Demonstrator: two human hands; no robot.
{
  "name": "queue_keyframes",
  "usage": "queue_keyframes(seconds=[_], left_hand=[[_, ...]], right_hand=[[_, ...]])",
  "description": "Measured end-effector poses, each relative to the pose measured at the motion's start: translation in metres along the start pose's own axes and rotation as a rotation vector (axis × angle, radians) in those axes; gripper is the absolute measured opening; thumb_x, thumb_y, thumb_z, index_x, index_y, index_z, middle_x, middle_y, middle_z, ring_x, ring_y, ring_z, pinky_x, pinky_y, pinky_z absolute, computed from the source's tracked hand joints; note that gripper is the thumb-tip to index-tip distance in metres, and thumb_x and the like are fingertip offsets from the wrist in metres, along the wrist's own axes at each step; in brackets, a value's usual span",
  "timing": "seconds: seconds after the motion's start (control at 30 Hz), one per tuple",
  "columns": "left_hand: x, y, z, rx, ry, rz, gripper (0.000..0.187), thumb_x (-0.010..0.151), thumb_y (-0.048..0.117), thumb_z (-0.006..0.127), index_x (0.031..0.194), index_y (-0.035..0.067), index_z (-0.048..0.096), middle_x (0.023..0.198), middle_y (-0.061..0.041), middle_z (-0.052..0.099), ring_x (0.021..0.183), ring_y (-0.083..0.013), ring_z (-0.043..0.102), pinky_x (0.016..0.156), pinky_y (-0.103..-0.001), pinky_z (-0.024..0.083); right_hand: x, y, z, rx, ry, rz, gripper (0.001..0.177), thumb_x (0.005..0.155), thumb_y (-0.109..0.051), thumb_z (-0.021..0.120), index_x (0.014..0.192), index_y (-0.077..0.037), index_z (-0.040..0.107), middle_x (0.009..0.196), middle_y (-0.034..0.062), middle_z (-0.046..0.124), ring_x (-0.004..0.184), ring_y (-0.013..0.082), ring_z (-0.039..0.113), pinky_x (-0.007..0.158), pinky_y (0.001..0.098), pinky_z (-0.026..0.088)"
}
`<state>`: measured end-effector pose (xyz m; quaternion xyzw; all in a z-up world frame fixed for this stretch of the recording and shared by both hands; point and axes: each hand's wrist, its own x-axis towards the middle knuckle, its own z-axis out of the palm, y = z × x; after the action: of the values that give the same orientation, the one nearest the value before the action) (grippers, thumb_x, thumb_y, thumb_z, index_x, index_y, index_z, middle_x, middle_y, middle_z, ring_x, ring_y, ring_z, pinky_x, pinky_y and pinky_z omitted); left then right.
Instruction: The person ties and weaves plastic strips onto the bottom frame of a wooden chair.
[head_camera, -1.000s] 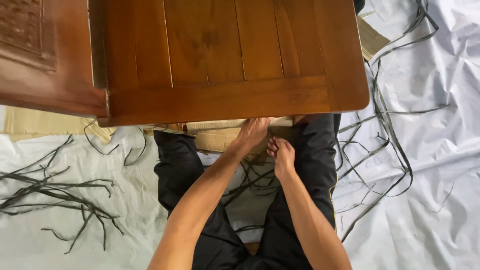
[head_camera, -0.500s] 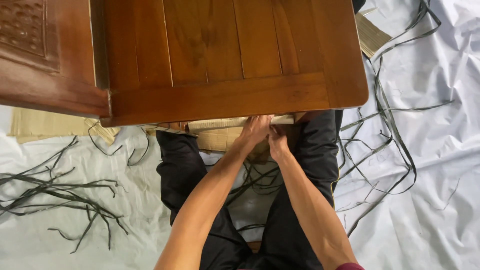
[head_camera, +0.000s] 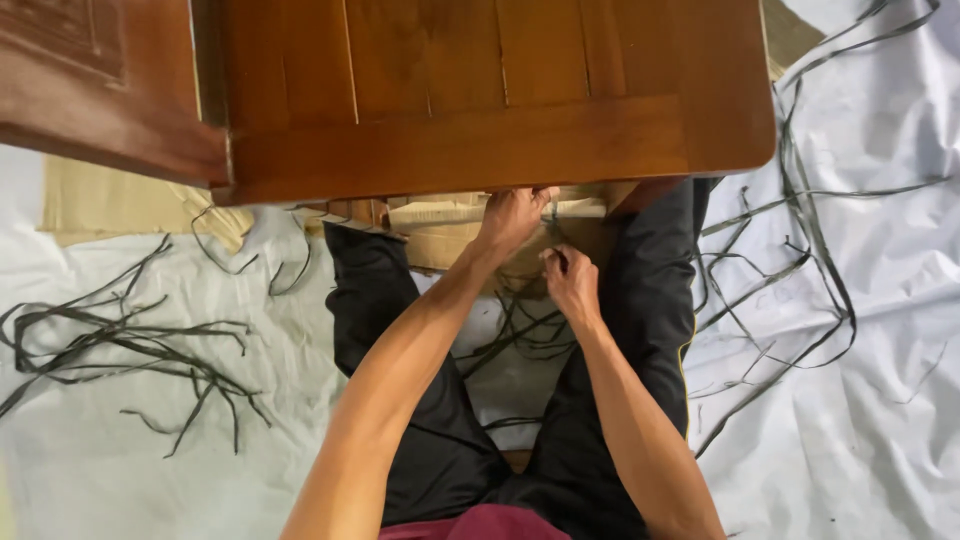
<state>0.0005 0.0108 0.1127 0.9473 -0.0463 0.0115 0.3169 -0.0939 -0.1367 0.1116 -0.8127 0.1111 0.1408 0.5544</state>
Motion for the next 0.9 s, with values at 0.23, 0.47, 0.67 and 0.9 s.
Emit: queue_keyframes(seconds=[0.23, 0.47, 0.67, 0.9], left_hand=[[0.014, -0.043, 0.044, 0.151, 0.052, -0.016, 0.031, 0.097, 0.035, 0.064, 0.108, 0.008, 0.074, 0.099, -0.021, 0.073, 0.092, -0.0429, 0.069, 0.080, -0.054, 0.054], [0.026, -0.104, 0.090, 0.517, 0.045, 0.055, 0.019, 0.088, 0.020, 0.068, 0.096, 0.005, 0.077, 0.088, -0.016, 0.074, 0.081, -0.0353, 0.071, 0.066, -0.049, 0.055], [0.009, -0.059, 0.039, 0.403, 0.186, 0.181, 0.020, 0.086, 0.020, 0.065, 0.094, 0.007, 0.078, 0.088, -0.016, 0.074, 0.082, -0.0369, 0.071, 0.071, -0.051, 0.055], [-0.011, -0.001, -0.038, -0.489, 0.078, 0.140, 0.016, 0.102, 0.010, 0.060, 0.100, 0.002, 0.073, 0.091, -0.012, 0.077, 0.084, -0.0262, 0.073, 0.080, -0.038, 0.058]], right_hand=[[-0.010, 0.006, -0.006, -0.303, 0.116, -0.258, 0.022, 0.093, -0.022, 0.072, 0.096, -0.001, 0.075, 0.094, 0.0208, 0.072, 0.083, 0.0386, 0.070, 0.074, 0.0463, 0.055], [-0.006, -0.014, -0.009, -0.193, 0.069, -0.170, 0.026, 0.093, -0.012, 0.062, 0.117, -0.002, 0.068, 0.090, 0.0127, 0.077, 0.085, 0.0344, 0.073, 0.073, 0.0444, 0.056], [0.006, -0.010, -0.002, -0.033, 0.050, -0.107, 0.026, 0.099, -0.012, 0.059, 0.123, -0.002, 0.063, 0.087, 0.0115, 0.076, 0.075, 0.0284, 0.075, 0.068, 0.0396, 0.057], [0.009, -0.022, 0.007, 0.144, 0.221, -0.180, 0.027, 0.101, -0.012, 0.058, 0.124, 0.000, 0.056, 0.084, 0.0130, 0.074, 0.073, 0.0230, 0.073, 0.068, 0.0351, 0.055]])
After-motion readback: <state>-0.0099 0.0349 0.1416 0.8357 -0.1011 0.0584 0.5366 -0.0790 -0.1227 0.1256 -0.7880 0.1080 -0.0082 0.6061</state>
